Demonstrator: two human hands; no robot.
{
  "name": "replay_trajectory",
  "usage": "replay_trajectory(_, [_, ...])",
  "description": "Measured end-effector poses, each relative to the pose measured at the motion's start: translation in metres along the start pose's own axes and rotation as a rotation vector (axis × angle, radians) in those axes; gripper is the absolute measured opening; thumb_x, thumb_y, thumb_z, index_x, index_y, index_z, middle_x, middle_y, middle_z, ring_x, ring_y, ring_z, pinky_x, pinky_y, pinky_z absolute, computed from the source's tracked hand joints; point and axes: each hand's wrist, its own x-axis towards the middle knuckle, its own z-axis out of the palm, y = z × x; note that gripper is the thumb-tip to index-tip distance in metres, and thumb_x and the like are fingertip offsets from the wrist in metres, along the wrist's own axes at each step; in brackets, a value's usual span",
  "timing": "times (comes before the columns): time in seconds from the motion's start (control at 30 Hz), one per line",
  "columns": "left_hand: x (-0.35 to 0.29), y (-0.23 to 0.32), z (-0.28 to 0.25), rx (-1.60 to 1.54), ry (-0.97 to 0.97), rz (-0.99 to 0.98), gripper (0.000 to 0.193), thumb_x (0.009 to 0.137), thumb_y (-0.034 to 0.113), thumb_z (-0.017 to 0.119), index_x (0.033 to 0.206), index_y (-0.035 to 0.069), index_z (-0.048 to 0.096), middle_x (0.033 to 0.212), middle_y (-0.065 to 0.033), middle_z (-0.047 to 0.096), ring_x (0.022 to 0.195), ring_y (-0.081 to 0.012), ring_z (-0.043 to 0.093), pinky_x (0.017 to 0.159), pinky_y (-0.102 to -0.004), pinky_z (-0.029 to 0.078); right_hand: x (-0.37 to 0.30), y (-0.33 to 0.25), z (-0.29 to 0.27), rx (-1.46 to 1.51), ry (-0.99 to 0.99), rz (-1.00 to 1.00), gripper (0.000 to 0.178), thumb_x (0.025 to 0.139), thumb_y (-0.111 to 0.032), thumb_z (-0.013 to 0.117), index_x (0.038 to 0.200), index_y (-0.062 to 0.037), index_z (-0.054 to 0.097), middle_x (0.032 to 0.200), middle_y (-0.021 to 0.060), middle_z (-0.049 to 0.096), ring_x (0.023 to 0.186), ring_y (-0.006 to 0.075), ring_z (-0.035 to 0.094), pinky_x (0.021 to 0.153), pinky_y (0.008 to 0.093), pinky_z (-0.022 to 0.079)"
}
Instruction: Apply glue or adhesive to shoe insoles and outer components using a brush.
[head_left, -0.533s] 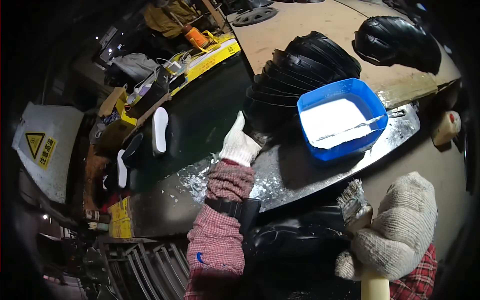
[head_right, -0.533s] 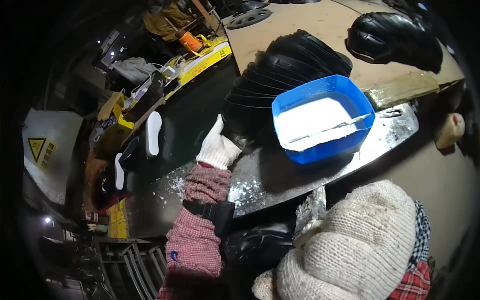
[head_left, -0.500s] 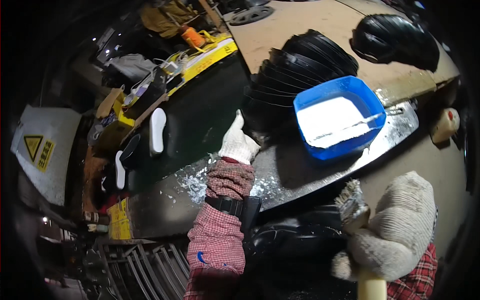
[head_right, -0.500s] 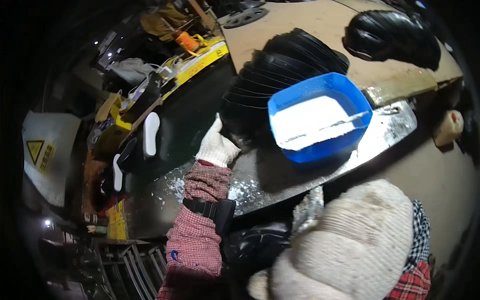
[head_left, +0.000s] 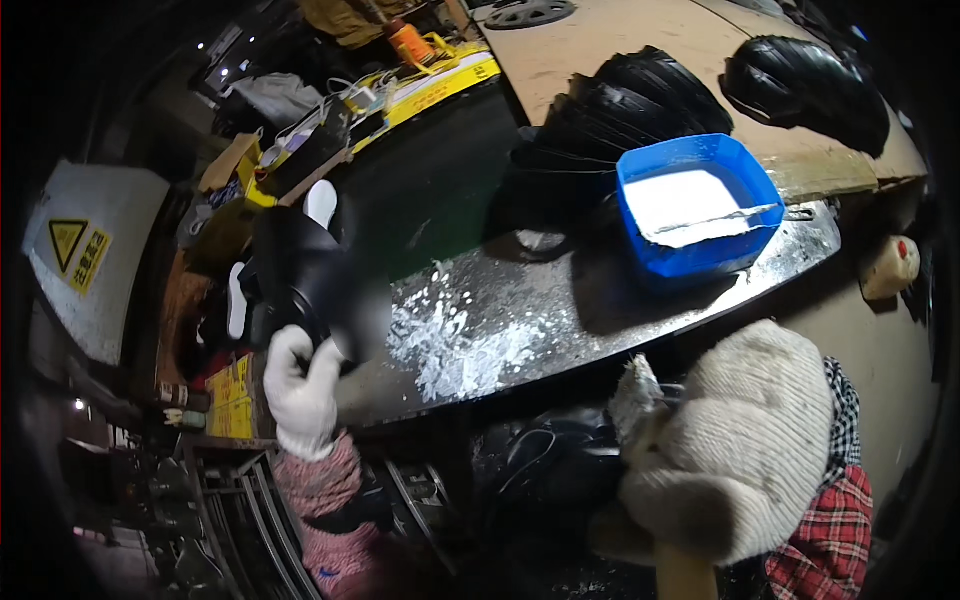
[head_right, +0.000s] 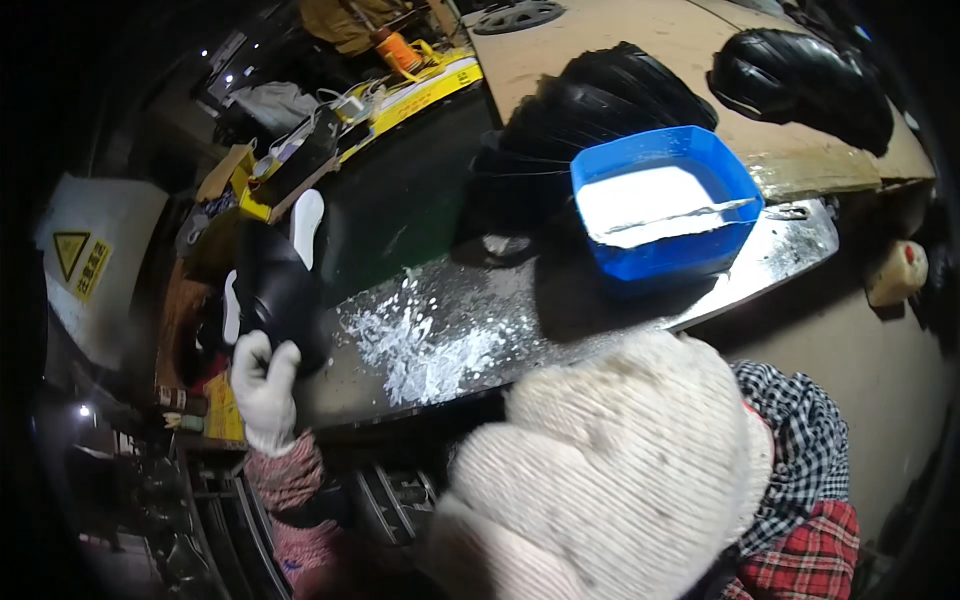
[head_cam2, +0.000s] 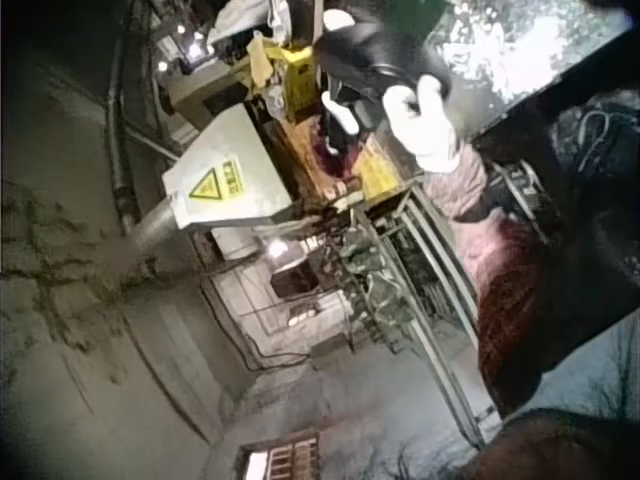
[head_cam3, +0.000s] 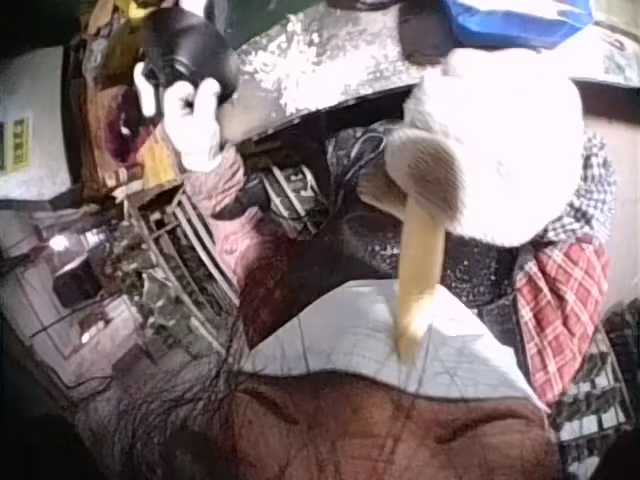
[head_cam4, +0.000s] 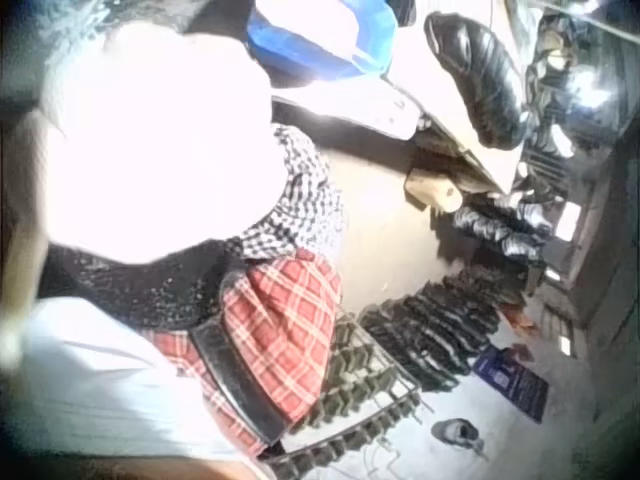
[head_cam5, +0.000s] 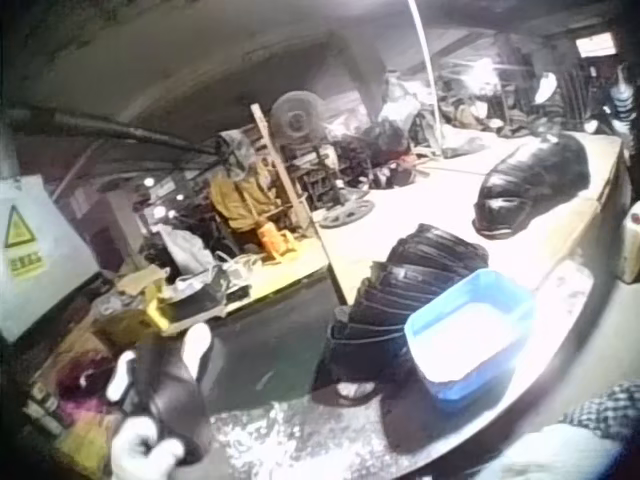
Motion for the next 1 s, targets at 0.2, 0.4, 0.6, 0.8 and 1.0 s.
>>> replay_trajectory(0.2, [-0.083, -0.055, -0.042, 0.482, -0.349, -0.149, 0.020, 0.075, 0.005, 0.076, 0.086, -0.001, 0.060, 0.081, -0.0137, 0.060, 0.076, -0.0211, 0.063, 0.069, -0.0319, 0.049, 0.009, 0.034, 0.033, -0.263, 0.031, 0.055, 0.040, 0.067, -0.026, 0.082, 0.098, -0.0054, 0.066, 0.080, 0.0053, 0.063, 0.064, 0.0209, 0.060, 0.054, 0.0305, 0.047])
replay_trajectory(0.4, [-0.069, -0.067, -0.048, 0.419, 0.022, 0.072, 0.040, 0.076, 0.003, 0.070, 0.115, 0.002, 0.060, 0.114, -0.0160, 0.062, 0.104, -0.0324, 0.062, 0.090, -0.0390, 0.050, -0.053, 0.109, -0.007, 0.119, 0.671, 0.766, 0.019, 0.094, -0.016, 0.066, 0.099, 0.0027, 0.068, 0.076, 0.0014, 0.065, 0.066, 0.0064, 0.057, 0.058, 0.0196, 0.045])
replay_trajectory(0.6, [-0.059, -0.125, -0.066, 0.518, -0.155, -0.351, 0.038, 0.090, 0.021, 0.059, 0.123, 0.002, 0.061, 0.116, -0.0180, 0.067, 0.105, -0.0332, 0.065, 0.093, -0.0393, 0.049, -0.059, 0.141, 0.014, -0.089, 0.407, 0.946, 0.023, 0.092, -0.022, 0.069, 0.090, 0.0001, 0.070, 0.074, -0.0025, 0.063, 0.066, 0.0060, 0.052, 0.059, 0.0219, 0.043])
replay_trajectory(0.8, [-0.133, -0.094, -0.010, -0.448, 0.136, -0.735, 0.039, 0.092, 0.032, 0.068, 0.065, 0.007, 0.055, 0.052, 0.0019, 0.048, 0.045, -0.0124, 0.043, 0.047, -0.0310, 0.037, -0.107, 0.095, -0.009, -0.287, 0.450, 0.736, 0.014, 0.095, -0.010, 0.063, 0.087, 0.0017, 0.063, 0.066, -0.0010, 0.052, 0.062, 0.0039, 0.043, 0.055, 0.0216, 0.037])
replay_trajectory(1.0, [-0.161, -0.049, 0.063, -1.078, 0.247, -0.821, 0.008, 0.093, 0.003, 0.060, 0.091, 0.005, 0.068, 0.072, 0.0025, 0.062, 0.055, -0.0090, 0.053, 0.053, -0.0250, 0.043, 0.010, 0.034, 0.112, 0.110, 0.410, 0.182, 0.019, 0.085, -0.006, 0.062, 0.102, -0.0033, 0.068, 0.077, 0.0117, 0.067, 0.067, 0.0230, 0.066, 0.063, 0.0330, 0.052])
